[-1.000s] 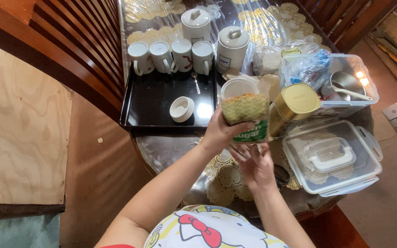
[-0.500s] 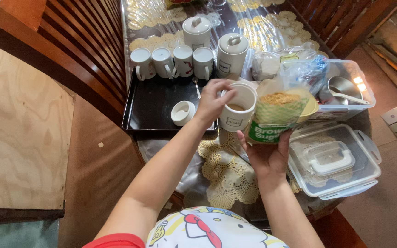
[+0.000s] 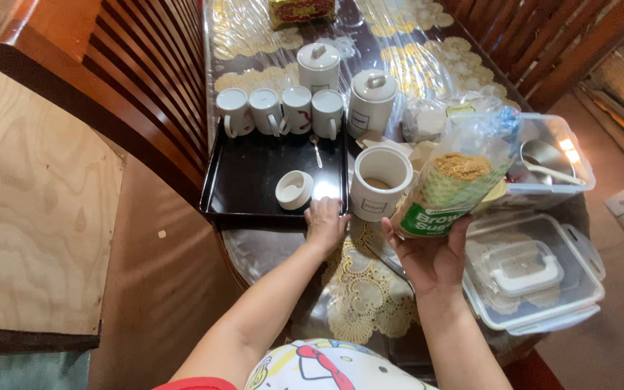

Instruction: The person opens a ceramic jar, cuts open a package of brown sugar with scissors, and pours the sugar into the jar. The person handles the jar lid and places it on a tray while pouring.

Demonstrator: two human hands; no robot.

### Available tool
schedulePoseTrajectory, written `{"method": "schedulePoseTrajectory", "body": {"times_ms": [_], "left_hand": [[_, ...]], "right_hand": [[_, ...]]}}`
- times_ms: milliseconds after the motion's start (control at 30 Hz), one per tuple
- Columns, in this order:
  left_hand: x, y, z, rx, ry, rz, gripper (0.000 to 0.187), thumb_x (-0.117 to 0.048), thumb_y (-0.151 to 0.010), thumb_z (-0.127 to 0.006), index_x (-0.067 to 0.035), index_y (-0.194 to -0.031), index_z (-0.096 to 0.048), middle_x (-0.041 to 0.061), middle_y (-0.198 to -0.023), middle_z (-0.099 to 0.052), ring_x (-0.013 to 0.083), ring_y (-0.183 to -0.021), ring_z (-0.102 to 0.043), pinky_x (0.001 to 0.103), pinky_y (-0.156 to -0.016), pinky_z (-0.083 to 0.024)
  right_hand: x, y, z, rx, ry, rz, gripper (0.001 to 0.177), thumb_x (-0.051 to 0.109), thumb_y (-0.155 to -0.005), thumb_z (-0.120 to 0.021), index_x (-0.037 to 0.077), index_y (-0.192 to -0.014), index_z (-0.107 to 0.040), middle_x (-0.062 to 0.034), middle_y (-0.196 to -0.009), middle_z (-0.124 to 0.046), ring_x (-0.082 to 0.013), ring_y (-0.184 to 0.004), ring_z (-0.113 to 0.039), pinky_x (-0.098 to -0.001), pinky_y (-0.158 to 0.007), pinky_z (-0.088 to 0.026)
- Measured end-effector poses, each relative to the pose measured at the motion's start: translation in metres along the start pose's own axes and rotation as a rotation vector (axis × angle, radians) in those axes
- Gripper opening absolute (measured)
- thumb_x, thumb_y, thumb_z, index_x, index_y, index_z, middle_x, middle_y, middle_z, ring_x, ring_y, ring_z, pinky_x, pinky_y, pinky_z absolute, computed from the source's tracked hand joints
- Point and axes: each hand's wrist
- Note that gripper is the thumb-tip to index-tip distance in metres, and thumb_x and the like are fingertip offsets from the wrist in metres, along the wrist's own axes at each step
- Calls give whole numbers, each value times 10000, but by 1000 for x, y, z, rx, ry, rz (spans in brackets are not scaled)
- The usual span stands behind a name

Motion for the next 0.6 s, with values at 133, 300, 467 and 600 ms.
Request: {"method": "schedulePoseTrajectory", "body": {"times_ms": [133,300,467,600], "left_hand": [[13,2,-8,46,-43,-73,225,-239,-857,-762,-121,-995,-630,72,-1048,-592,315,-1063,-511,489,-866,-356],[16,-6,-11,15,9,-83,136,-217,-855,-750,-137,-914,-656,41,-995,-609,294,-1047,-520,478,-882,-347],[23,-24,-21,6,10,-73,129,-213,-842,-753,-139,-899,-663,37,-988,-612,287,-1050,-520,469,-884,-344],[33,-40,-30,48,11,-43,133,-236,-856,-752,-139,-884,-665,35,-991,-617,279,-1056,-520,466,-884,-343]], "right_hand": [[-2,-9,-13,62,-48,-34,766,588,-840,-761,193,-1461,-548,-25,-1400,-635,-274,-1293,-584,-618,-1076,-447],[4,-26,-32,173,-94,-58,725,569,-897,-738,161,-1467,-556,-56,-1388,-636,-301,-1301,-589,-611,-1112,-435],[15,-48,-53,182,-55,-18,689,570,-917,-704,144,-1441,-566,-69,-1358,-650,-314,-1266,-605,-618,-1099,-441],[26,-68,-64,263,-73,-19,657,553,-981,-681,123,-1463,-566,-96,-1345,-660,-308,-1239,-610,-592,-1103,-453]]}}
Point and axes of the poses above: each hand's wrist, its own y-axis away from the middle knuckle, its own z-axis out of the back of the hand, x = y × z
